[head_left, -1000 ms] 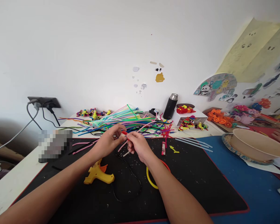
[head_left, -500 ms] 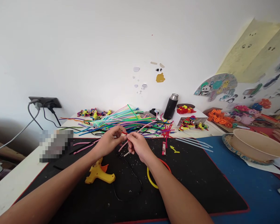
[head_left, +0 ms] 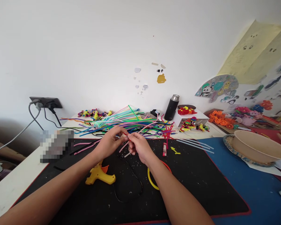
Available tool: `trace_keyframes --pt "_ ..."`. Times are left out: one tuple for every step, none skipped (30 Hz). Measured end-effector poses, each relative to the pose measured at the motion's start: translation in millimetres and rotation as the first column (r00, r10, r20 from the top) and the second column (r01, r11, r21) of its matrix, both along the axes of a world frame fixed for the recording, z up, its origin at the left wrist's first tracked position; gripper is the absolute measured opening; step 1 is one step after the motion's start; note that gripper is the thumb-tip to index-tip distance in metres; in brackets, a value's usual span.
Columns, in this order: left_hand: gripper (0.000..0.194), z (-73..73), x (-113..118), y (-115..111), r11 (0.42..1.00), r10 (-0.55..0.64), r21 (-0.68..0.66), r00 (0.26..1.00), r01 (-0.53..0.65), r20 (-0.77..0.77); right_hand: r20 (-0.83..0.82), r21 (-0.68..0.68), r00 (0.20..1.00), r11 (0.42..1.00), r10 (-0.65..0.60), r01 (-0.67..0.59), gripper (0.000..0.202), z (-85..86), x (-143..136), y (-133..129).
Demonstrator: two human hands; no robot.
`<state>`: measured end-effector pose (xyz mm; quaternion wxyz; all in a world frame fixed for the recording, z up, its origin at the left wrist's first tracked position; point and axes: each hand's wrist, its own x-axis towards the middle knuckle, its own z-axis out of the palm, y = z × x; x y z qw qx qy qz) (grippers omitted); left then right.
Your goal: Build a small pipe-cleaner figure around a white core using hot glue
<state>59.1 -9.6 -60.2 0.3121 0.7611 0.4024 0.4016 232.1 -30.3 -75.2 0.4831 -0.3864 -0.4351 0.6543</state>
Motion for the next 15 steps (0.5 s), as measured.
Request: trace_keyframes --pt "0.023 0.5 0.8 -0.3 1.0 0.0 -0.021 1.0 0.001 0.02 -0.007 -0.004 1.0 1.0 0.001 -0.001 0.036 0.5 0.2 -0.2" --pt "0.025 1.5 1.5 -0.9 0.999 -0.006 -0.047 0.999 0.007 0.04 -0.014 -0.006 1.0 1.0 0.003 -0.003 0.036 1.1 0.5 -0.3" --pt "0.028 2.9 2.1 -1.6 0.997 -0.012 -0.072 0.998 0.017 0.057 -0.02 -0.005 1.0 1.0 0.002 -0.002 0.036 1.7 0.7 -0.3" --pt "0.031 4.9 2.4 -2.4 0.995 -0.02 -0.097 0.997 0.027 0.071 -0.027 -0.003 1.0 1.0 0.001 -0.002 0.035 2.3 1.1 -0.2" --pt "0.033 7.3 2.5 -3.3 0.993 -0.027 -0.117 0.997 0.036 0.079 -0.032 -0.001 0.999 1.0 0.0 -0.001 0.035 3.0 1.5 -0.2" --pt "0.036 10.0 2.3 -4.1 0.99 -0.036 -0.132 0.996 0.047 0.084 -0.036 0.001 0.999 1.0 -0.002 0.002 0.035 3.7 1.9 -0.1" --pt "0.038 12.9 2.0 -4.8 0.988 -0.047 -0.144 0.995 0.059 0.09 -0.039 0.003 0.999 1.0 -0.006 0.006 0.034 4.3 2.5 -0.1" --pt "0.04 15.6 1.5 -5.3 0.986 -0.058 -0.153 0.993 0.073 0.099 -0.041 0.003 0.999 1.0 -0.01 0.01 0.034 4.9 3.1 -0.1" --pt "0.042 18.0 1.0 -5.5 0.983 -0.069 -0.162 0.991 0.087 0.115 -0.042 0.003 0.999 1.0 -0.012 0.012 0.033 5.4 3.7 -0.1" --pt "0.042 19.8 0.5 -5.5 0.98 -0.078 -0.17 0.988 0.1 0.131 -0.043 0.003 0.999 1.0 -0.013 0.013 0.033 5.8 4.2 -0.1" --pt "0.043 21.0 0.1 -5.1 0.978 -0.081 -0.181 0.986 0.108 0.147 -0.045 0.004 0.999 1.0 -0.012 0.012 0.033 6.0 4.6 -0.2" --pt "0.043 21.6 -0.2 -4.7 0.974 -0.082 -0.196 0.983 0.113 0.162 -0.047 0.006 0.999 1.0 -0.009 0.009 0.032 6.0 4.9 -0.2" --pt "0.044 21.7 -0.5 -4.1 0.97 -0.081 -0.213 0.982 0.117 0.172 -0.05 0.008 0.999 1.0 -0.006 0.006 0.032 6.0 5.0 -0.2" --pt "0.045 21.6 -0.7 -3.6 0.965 -0.08 -0.232 0.981 0.121 0.179 -0.052 0.009 0.999 1.0 -0.004 0.004 0.031 5.8 4.9 -0.2" --pt "0.045 21.2 -0.8 -3.2 0.96 -0.079 -0.25 0.98 0.124 0.183 -0.053 0.01 0.999 1.0 -0.002 0.003 0.031 5.6 4.7 -0.1"
